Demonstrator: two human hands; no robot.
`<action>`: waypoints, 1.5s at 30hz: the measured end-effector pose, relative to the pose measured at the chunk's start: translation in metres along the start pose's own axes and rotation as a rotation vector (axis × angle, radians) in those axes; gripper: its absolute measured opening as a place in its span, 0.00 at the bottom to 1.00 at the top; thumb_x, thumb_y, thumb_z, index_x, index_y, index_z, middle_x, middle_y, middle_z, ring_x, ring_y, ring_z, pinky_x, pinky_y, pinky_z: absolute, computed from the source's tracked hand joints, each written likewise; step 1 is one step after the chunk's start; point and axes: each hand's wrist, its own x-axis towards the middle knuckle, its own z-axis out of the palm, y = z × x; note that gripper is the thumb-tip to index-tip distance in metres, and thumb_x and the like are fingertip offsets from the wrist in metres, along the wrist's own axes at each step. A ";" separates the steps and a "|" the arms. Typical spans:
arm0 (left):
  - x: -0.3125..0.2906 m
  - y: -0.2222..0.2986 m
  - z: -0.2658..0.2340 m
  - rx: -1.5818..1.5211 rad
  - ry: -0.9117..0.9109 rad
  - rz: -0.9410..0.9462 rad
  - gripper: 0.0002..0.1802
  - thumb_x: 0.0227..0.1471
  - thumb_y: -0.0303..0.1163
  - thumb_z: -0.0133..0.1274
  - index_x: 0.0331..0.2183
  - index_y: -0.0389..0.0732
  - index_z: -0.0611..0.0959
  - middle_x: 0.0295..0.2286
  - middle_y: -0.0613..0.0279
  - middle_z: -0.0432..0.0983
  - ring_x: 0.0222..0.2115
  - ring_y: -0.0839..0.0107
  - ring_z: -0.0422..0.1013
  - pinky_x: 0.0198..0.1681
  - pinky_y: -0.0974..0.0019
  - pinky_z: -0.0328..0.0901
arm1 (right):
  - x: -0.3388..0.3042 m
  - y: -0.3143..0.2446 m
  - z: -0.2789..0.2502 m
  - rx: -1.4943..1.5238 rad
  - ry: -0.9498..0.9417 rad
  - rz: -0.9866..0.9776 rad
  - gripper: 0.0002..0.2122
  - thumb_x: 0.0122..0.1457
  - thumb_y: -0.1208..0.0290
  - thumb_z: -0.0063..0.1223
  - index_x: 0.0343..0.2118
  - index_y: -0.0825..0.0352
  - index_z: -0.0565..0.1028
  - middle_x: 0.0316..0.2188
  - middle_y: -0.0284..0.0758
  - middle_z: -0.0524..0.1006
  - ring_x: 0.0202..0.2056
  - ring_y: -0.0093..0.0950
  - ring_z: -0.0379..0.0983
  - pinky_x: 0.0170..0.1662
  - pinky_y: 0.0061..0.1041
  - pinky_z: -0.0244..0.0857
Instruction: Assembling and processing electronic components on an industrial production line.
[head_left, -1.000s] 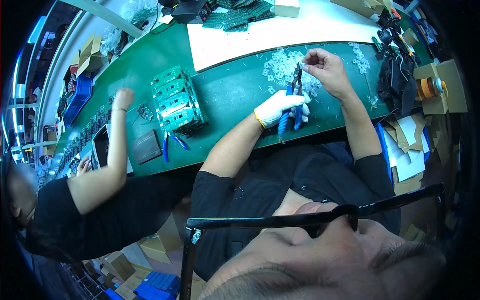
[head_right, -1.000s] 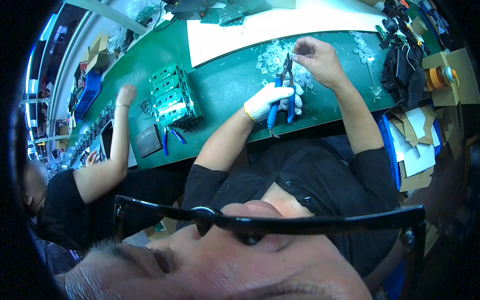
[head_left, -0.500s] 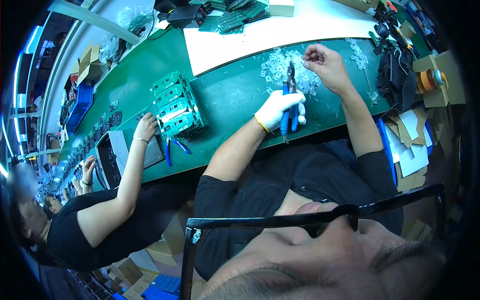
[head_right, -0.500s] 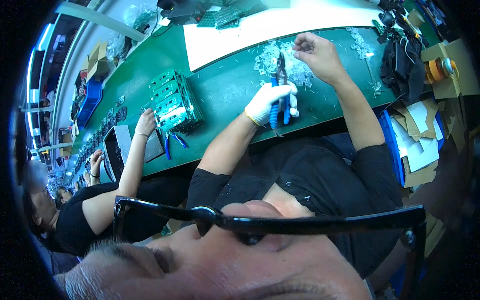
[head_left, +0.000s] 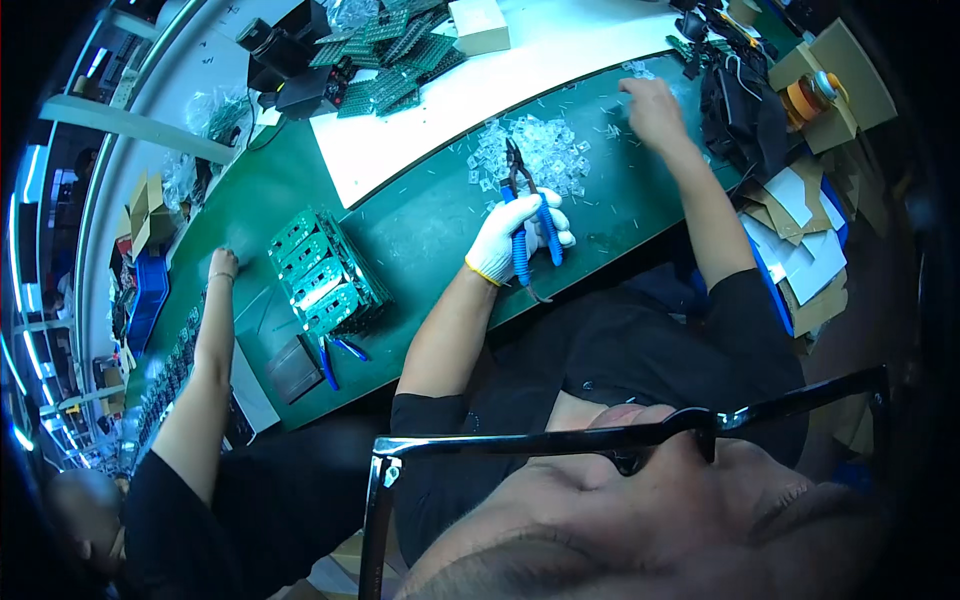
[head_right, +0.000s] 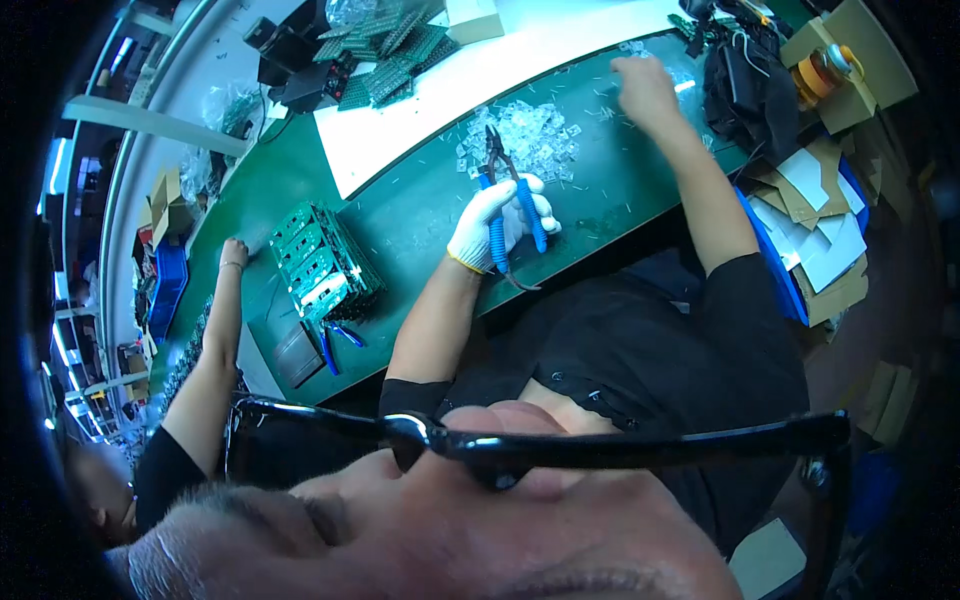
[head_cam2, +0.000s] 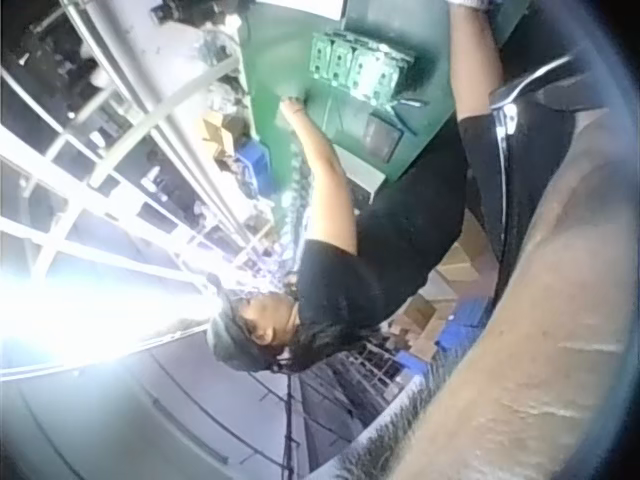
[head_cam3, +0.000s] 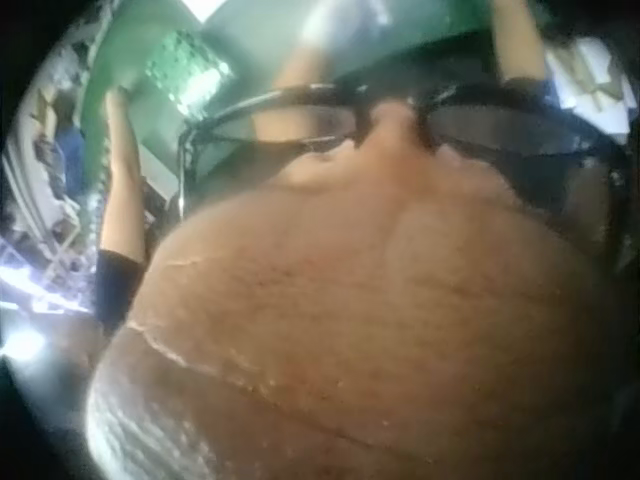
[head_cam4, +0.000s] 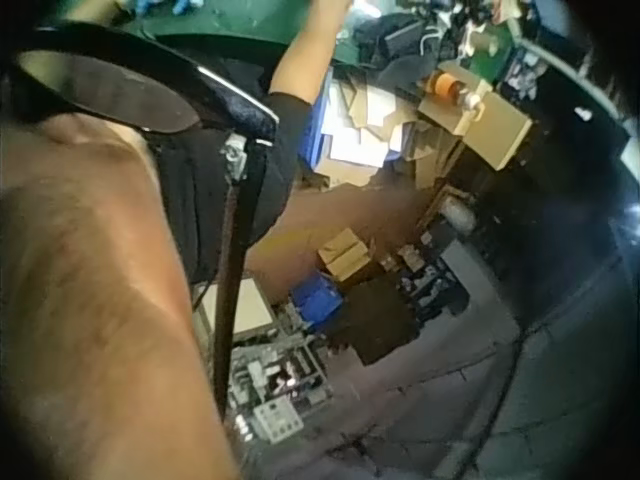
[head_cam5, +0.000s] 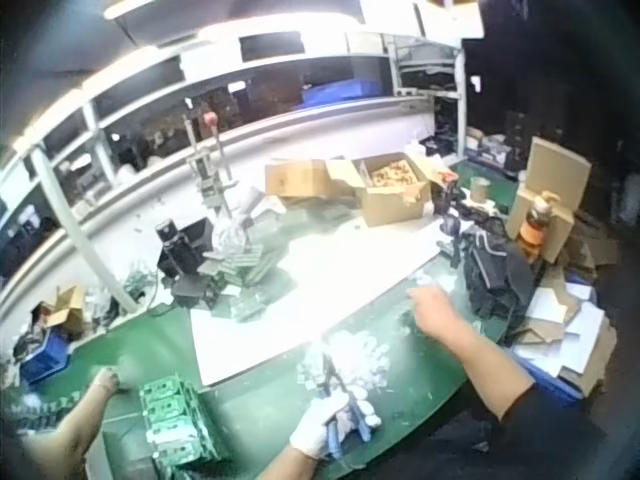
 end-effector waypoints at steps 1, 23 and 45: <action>-0.003 0.001 0.000 -0.005 0.020 0.027 0.24 0.66 0.44 0.57 0.51 0.32 0.80 0.38 0.48 0.83 0.40 0.50 0.80 0.52 0.43 0.74 | 0.008 0.005 0.003 -0.057 -0.024 0.005 0.18 0.57 0.82 0.53 0.49 0.63 0.83 0.47 0.46 0.83 0.51 0.50 0.77 0.56 0.47 0.71; -0.008 -0.002 0.003 0.069 0.082 -0.006 0.18 0.66 0.39 0.58 0.45 0.33 0.83 0.32 0.44 0.85 0.31 0.51 0.83 0.39 0.47 0.78 | -0.021 -0.075 0.015 1.371 -0.374 0.198 0.11 0.70 0.76 0.60 0.51 0.76 0.80 0.46 0.38 0.82 0.46 0.29 0.82 0.56 0.29 0.75; -0.009 -0.006 0.004 0.279 0.067 -0.024 0.21 0.62 0.43 0.65 0.45 0.33 0.87 0.35 0.50 0.87 0.33 0.59 0.85 0.37 0.58 0.79 | -0.006 -0.110 0.002 1.472 -0.621 0.269 0.09 0.67 0.77 0.63 0.48 0.71 0.81 0.38 0.29 0.80 0.35 0.17 0.72 0.37 0.15 0.65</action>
